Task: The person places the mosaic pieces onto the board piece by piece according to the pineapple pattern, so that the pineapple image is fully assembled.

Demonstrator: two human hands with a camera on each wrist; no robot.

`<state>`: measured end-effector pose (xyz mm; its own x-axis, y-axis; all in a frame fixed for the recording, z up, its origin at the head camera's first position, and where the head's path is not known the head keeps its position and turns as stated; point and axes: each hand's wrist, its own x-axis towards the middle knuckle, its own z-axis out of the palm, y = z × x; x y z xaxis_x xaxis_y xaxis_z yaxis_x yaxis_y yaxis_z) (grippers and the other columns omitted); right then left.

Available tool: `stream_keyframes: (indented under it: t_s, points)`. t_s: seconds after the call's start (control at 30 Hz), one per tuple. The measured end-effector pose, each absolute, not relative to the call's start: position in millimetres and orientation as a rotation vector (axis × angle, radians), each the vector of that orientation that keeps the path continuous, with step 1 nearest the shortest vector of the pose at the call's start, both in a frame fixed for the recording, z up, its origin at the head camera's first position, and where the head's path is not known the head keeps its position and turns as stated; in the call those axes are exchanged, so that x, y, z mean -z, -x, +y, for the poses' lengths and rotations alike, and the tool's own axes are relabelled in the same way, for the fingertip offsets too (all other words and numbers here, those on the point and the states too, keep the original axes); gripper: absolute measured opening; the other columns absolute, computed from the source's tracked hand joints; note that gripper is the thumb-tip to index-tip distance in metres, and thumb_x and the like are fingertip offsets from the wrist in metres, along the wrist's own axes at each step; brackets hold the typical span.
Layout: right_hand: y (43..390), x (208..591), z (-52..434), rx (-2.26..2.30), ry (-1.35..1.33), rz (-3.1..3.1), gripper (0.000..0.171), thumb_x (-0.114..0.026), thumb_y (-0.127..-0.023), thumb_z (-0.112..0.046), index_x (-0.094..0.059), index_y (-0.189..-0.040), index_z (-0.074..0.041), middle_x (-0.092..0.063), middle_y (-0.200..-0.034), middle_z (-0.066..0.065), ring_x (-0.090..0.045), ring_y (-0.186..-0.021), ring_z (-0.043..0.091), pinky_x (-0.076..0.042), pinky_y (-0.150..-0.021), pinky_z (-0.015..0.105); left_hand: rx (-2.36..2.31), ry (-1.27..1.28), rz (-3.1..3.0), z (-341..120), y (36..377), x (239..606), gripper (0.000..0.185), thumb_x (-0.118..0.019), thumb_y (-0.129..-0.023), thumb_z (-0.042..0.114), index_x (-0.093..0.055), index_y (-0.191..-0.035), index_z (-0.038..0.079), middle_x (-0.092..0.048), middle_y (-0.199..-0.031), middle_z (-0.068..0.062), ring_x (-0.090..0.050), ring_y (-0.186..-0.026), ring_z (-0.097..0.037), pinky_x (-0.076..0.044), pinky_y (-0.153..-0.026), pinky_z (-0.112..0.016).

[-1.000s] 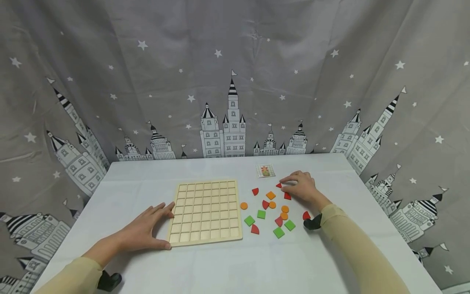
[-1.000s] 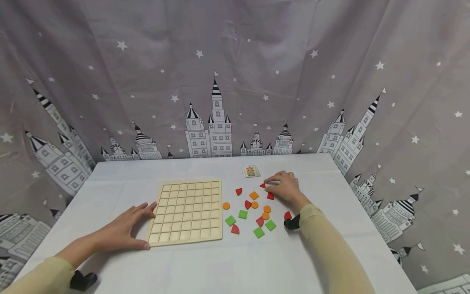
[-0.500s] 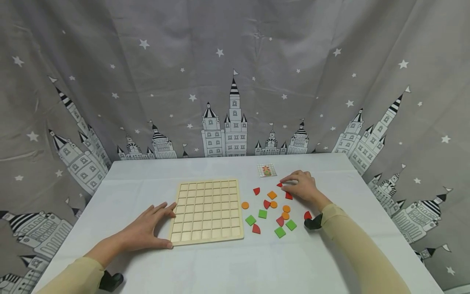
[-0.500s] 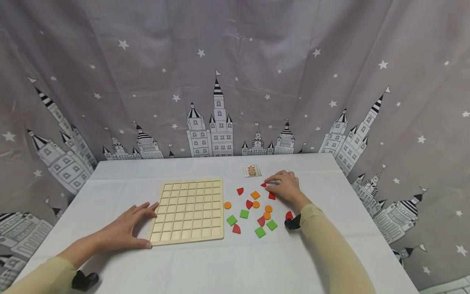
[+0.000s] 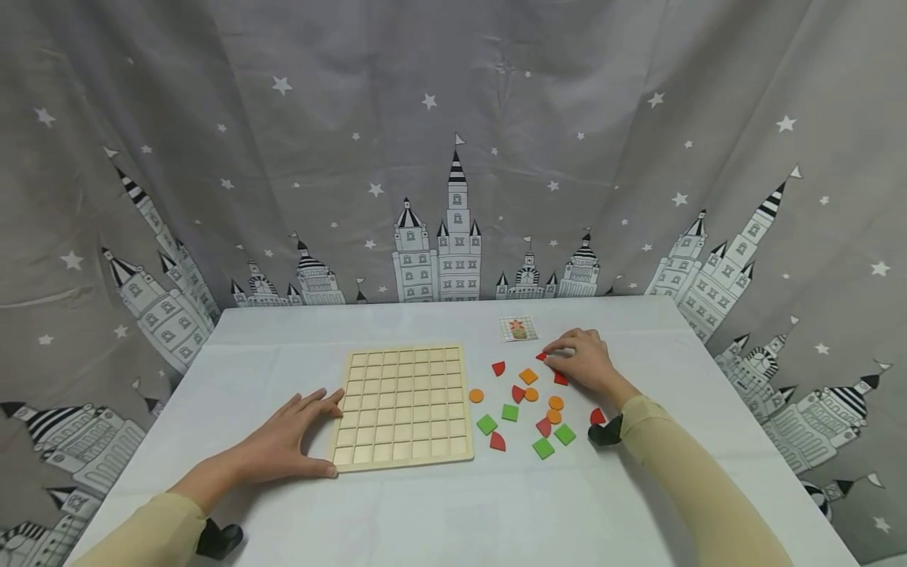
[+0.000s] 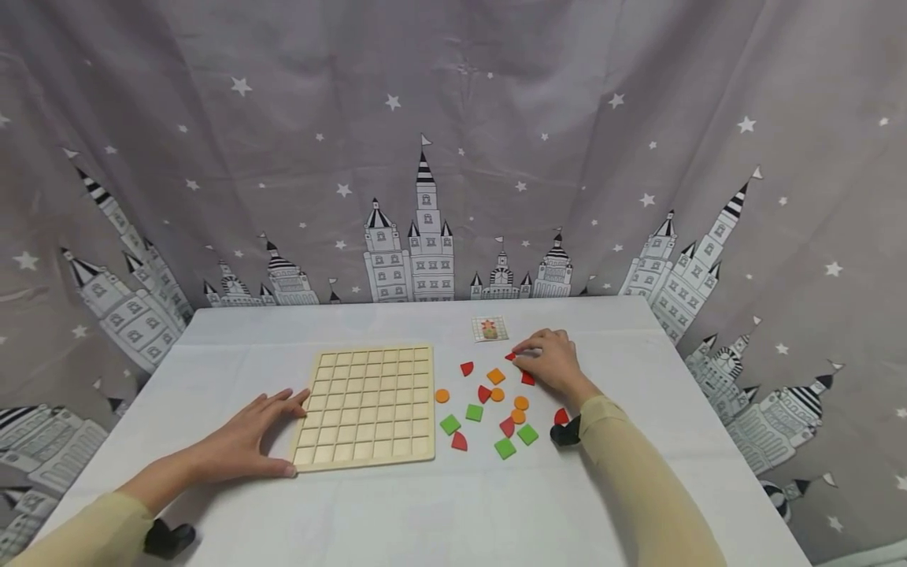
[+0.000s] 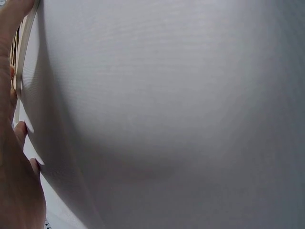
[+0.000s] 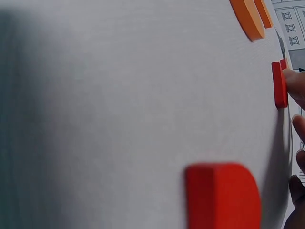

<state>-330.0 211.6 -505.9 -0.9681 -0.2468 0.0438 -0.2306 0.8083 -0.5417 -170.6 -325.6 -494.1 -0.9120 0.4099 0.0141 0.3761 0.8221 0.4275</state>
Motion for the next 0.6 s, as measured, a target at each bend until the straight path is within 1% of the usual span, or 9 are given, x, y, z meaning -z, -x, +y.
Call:
stream_keyframes:
  t_s: [0.3, 0.47, 0.6]
  points:
    - [330.4, 506.5, 208.4, 0.939, 0.404, 2.972, 0.025, -0.076, -0.091, -0.032, -0.079, -0.107, -0.013, -0.060, -0.128, 0.014, -0.037, -0.129, 0.038, -0.029, -0.113, 0.060, -0.644, -0.598, 2.905, -323.6, 170.8, 491.9, 0.091, -0.077, -0.064, 0.080, -0.056, -0.129, 0.021, -0.035, -0.164, -0.008, -0.024, -0.151, -0.043, -0.010, -0.123, -0.065]
    - [328.5, 503.1, 203.8, 0.977, 0.398, 2.953, 0.024, -0.076, -0.091, -0.032, -0.079, -0.106, -0.013, -0.059, -0.129, 0.012, -0.036, -0.131, 0.036, -0.031, -0.114, 0.059, -0.631, -0.575, 2.903, -323.6, 171.1, 492.3, 0.092, -0.076, -0.063, 0.082, -0.056, -0.130, 0.021, -0.034, -0.165, -0.007, -0.024, -0.151, -0.043, -0.009, -0.123, -0.064]
    - [328.4, 493.8, 188.6, 1.009, 0.464, 2.938, 0.023, -0.077, -0.091, -0.033, -0.079, -0.106, -0.015, -0.059, -0.128, 0.009, -0.036, -0.131, 0.034, -0.034, -0.112, 0.059, -0.633, -0.573, 2.903, -324.6, 170.7, 492.8, 0.092, -0.076, -0.063, 0.081, -0.056, -0.130, 0.021, -0.035, -0.164, -0.008, -0.024, -0.151, -0.043, -0.009, -0.123, -0.064]
